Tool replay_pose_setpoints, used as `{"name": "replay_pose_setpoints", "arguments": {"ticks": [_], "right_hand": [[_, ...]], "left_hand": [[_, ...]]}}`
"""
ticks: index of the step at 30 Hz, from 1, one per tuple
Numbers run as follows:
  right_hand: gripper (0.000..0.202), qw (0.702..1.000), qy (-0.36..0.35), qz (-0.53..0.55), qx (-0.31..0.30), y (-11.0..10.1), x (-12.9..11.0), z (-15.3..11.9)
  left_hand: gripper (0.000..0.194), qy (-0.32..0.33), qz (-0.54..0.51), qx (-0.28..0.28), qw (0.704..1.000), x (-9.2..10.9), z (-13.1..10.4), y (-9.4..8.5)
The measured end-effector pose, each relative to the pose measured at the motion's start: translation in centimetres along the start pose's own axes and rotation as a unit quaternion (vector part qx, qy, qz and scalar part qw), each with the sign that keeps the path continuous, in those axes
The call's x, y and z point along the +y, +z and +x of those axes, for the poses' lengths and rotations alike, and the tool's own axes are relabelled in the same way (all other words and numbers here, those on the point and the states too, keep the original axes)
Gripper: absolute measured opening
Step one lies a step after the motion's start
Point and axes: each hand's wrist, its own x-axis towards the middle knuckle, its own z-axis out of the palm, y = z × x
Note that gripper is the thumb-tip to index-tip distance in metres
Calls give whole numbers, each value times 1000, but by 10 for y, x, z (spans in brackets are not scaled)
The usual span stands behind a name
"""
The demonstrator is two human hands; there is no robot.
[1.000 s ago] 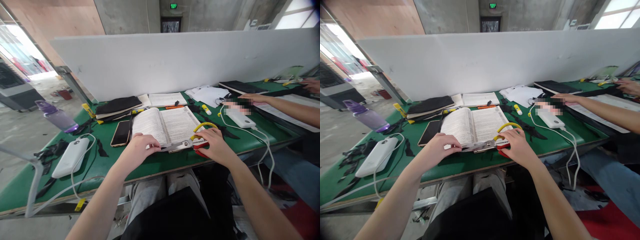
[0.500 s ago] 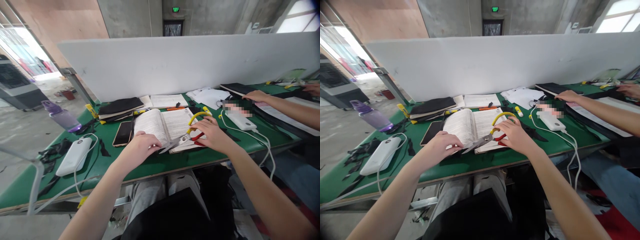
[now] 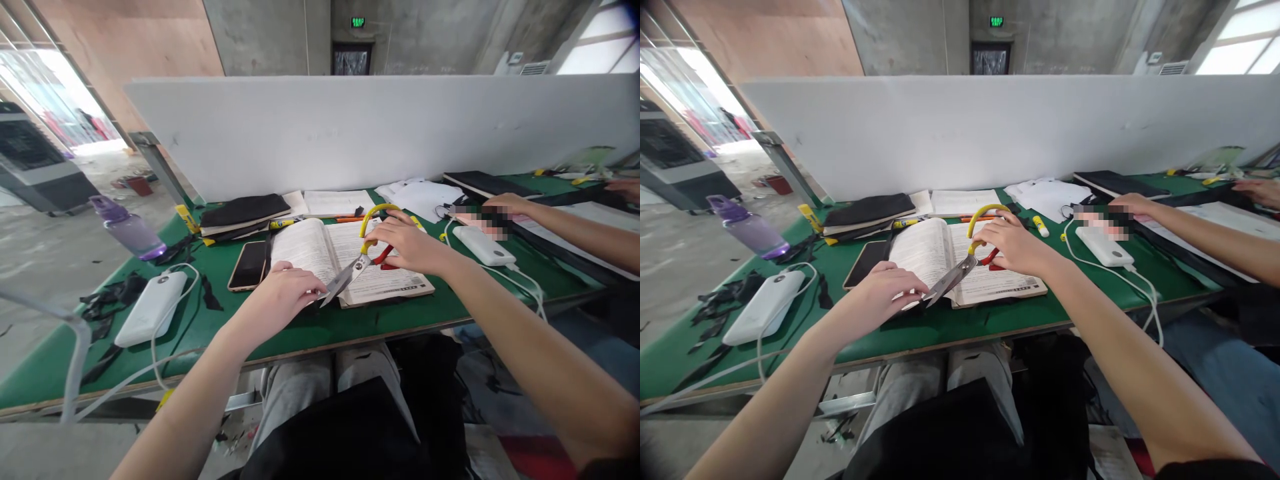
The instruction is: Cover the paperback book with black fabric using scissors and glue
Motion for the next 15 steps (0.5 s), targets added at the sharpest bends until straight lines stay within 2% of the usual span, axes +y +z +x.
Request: {"name": "replay_pose_setpoints", "arguments": {"ticks": [6,15], "right_hand": [[35,999,-34,14,-24,1,3,17],[36,995,-67,24,-66,2,7,40]], "left_hand": [[18,-6,5,-15,1000,4,-2,-5],[21,3,-8,-9,1000,4,-5,-10]]}}
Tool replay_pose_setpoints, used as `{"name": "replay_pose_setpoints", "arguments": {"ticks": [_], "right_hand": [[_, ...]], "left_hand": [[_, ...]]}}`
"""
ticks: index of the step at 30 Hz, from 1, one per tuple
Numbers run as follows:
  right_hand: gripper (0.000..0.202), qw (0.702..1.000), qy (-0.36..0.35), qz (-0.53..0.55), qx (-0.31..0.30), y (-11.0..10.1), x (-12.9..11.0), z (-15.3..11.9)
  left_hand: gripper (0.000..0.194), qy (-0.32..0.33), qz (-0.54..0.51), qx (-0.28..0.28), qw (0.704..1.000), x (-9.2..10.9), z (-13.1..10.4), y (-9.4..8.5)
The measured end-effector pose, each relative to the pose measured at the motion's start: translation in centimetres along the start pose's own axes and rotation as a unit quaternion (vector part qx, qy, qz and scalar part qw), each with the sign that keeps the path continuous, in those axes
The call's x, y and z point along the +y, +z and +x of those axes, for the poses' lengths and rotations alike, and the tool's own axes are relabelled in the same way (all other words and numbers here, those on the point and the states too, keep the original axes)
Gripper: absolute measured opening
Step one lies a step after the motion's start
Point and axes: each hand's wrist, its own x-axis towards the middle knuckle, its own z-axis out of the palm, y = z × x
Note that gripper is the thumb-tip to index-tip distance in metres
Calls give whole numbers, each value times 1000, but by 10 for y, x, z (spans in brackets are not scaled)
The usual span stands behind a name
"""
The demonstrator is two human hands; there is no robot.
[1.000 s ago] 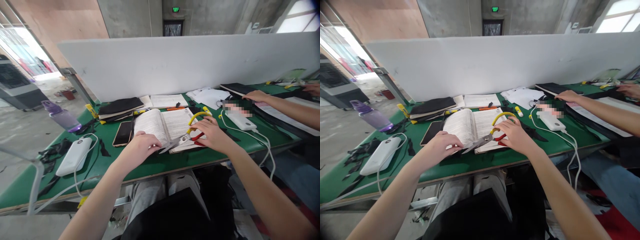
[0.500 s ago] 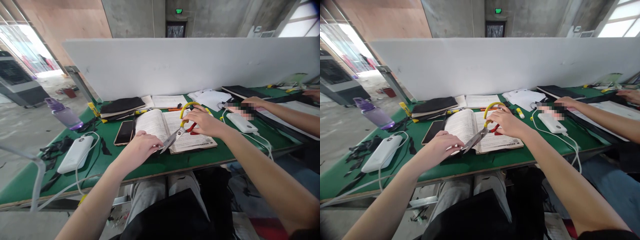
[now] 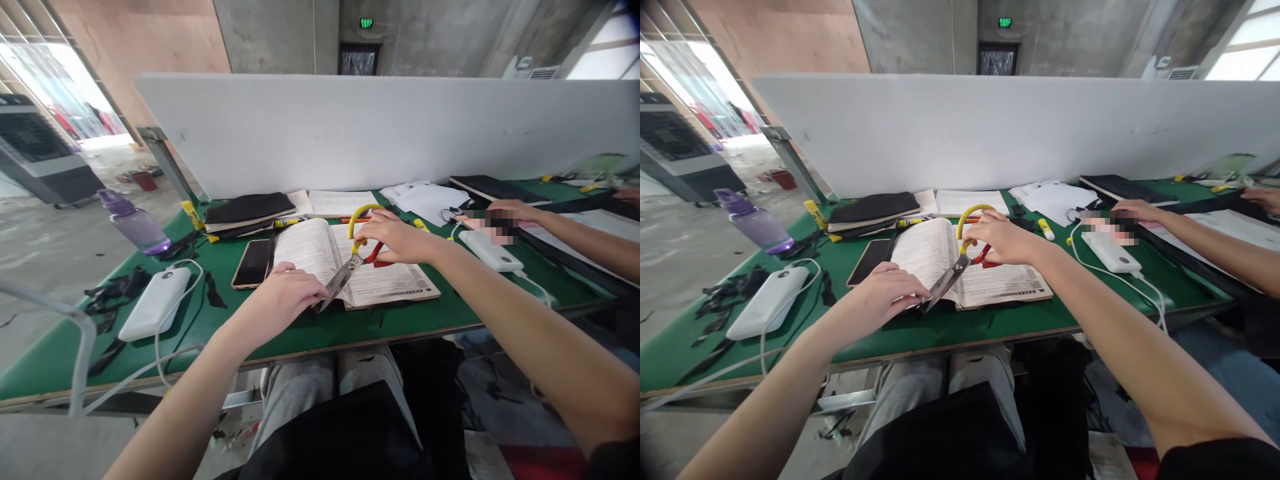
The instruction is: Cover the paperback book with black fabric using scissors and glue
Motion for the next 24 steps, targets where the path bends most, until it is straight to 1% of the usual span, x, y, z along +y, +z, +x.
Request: {"name": "replay_pose_setpoints", "arguments": {"ticks": [5,9,12,16,24], "right_hand": [[35,1000,-18,6,-13,-2,0,14],[38,999,-24,9,-23,1,-1,22],[39,999,-26,21,-28,5,-2,24],[36,999,-33,26,-25,10,-2,25],[38,999,-43,-2,-10,9,-4,25]], "left_hand": [[21,5,1,-7,1000,-2,2,1],[22,3,2,-20,1000,-4,1,0],[23,5,1,-20,1000,-4,0,-1],[23,6,5,-16,1000,-3,-1,-2],[22,4,9,-18,1000,-6,-3,-1]]}}
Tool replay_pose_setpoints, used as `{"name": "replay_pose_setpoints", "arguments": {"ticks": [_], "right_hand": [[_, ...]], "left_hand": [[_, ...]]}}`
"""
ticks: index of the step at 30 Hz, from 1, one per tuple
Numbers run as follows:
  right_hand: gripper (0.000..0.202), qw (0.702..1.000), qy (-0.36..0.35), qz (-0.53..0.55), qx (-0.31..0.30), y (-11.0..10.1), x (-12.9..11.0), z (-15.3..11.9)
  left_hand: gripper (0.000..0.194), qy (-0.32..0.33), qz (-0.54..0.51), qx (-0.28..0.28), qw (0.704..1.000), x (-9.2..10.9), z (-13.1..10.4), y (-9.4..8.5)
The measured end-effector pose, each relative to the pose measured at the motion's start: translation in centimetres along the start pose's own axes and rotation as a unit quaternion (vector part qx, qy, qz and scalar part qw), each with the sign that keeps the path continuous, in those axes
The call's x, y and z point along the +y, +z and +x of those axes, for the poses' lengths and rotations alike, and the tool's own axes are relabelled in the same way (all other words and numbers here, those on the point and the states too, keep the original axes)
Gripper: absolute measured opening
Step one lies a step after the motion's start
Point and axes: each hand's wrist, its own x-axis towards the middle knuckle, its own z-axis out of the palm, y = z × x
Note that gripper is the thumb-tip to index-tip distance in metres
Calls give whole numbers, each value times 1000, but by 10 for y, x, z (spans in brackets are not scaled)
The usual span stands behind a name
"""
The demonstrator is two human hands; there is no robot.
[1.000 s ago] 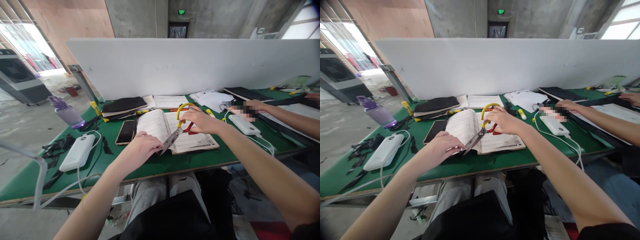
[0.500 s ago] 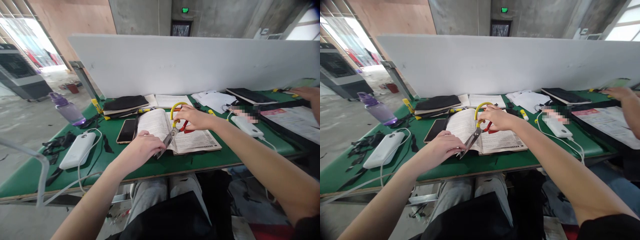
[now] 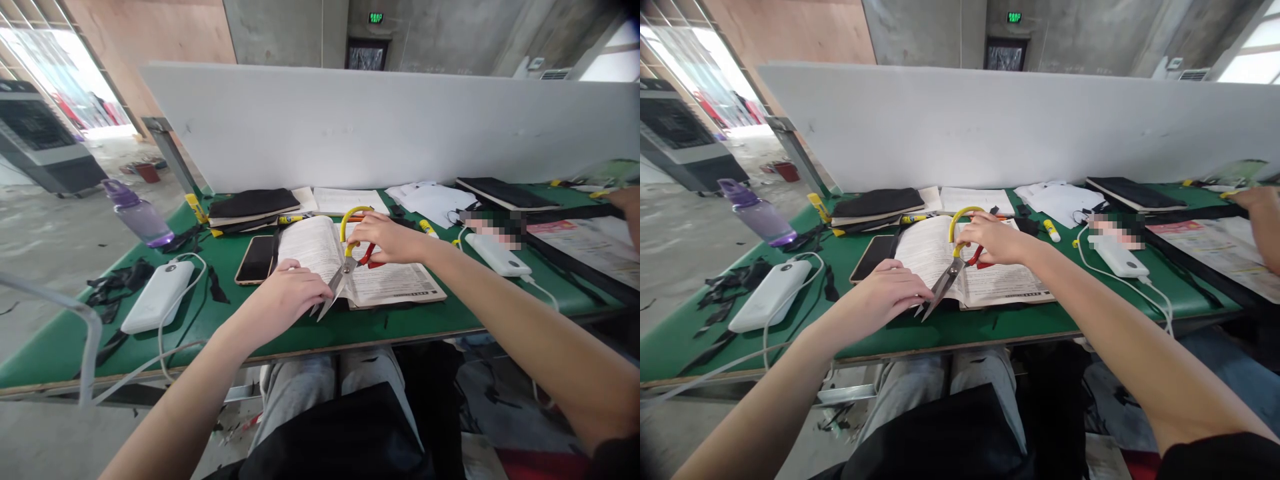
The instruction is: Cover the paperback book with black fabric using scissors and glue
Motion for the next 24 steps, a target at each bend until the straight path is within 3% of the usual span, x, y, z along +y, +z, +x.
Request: {"name": "replay_pose_setpoints", "arguments": {"ticks": [24], "right_hand": [[35,999,22,34,-10,17,0,-12]], "left_hand": [[21,4,20,13,1000,-5,-5,5]]}}
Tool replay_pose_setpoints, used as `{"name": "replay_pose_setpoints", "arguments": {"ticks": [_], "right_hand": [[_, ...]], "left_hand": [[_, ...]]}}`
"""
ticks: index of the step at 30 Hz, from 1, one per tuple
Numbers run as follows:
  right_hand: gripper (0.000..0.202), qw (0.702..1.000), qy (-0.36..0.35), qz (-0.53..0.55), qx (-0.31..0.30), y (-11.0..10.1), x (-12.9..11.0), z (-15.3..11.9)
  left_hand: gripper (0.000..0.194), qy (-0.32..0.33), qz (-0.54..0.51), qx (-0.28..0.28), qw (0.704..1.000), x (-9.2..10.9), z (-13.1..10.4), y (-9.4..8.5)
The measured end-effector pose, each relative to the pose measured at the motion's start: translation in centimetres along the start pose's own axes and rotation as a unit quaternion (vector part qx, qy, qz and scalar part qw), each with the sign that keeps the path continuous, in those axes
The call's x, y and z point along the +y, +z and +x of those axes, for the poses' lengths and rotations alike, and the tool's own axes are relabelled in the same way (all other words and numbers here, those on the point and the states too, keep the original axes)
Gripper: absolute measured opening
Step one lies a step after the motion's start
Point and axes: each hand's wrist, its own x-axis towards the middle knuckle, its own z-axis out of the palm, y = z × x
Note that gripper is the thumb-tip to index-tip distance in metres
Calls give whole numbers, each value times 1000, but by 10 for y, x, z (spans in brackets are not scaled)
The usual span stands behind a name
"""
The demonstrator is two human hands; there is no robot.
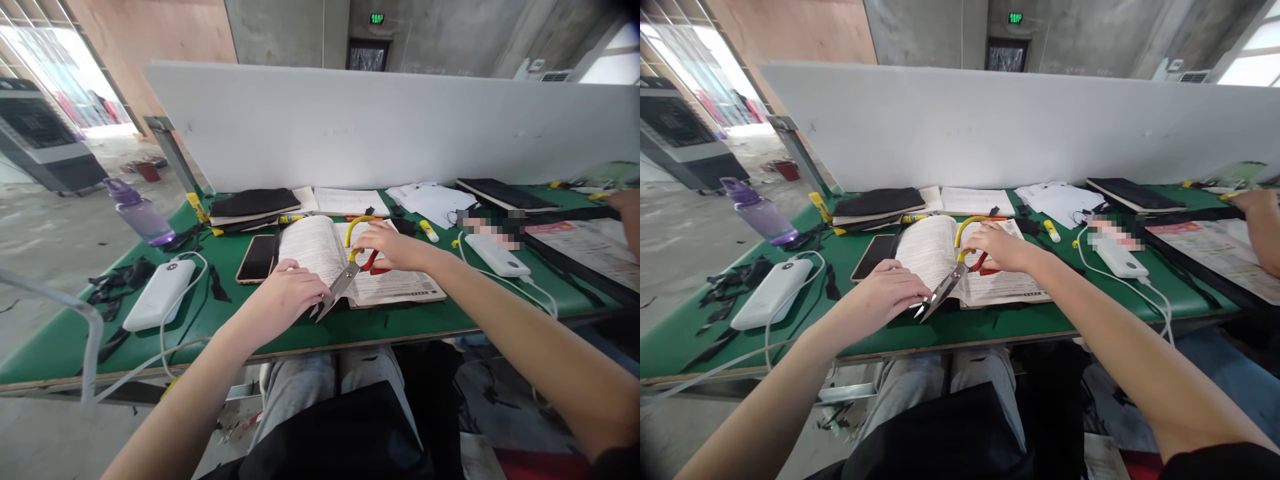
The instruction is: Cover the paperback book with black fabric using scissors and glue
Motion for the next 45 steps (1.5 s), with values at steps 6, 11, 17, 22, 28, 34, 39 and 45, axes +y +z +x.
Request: {"name": "replay_pose_setpoints", "arguments": {"ticks": [6,11,17,22,28,34,39,45], "right_hand": [[33,1000,9,17,-3,3,0,-2],[33,1000,6,20,3,7,3,-4],[32,1000,2,28,-3,11,4,-4],[32,998,29,46,29,10,3,-10],[30,989,95,59,99,8,5,-32],[36,965,209,34,153,9,-6,-62],[39,932,304,-5,195,14,-28,-86],[38,895,376,-3,242,21,-48,-102]], "left_hand": [[23,2,14,-7,1000,1,0,1],[23,1,18,-5,1000,2,-1,-2],[17,5,21,11,1000,1,-3,-2],[17,-18,39,74,996,-3,-12,-6],[23,-137,74,186,970,-15,-33,-10],[22,-256,146,205,933,-47,-58,5],[21,-324,176,199,908,-65,-73,15],[28,-259,178,262,912,-40,-55,32]]}}
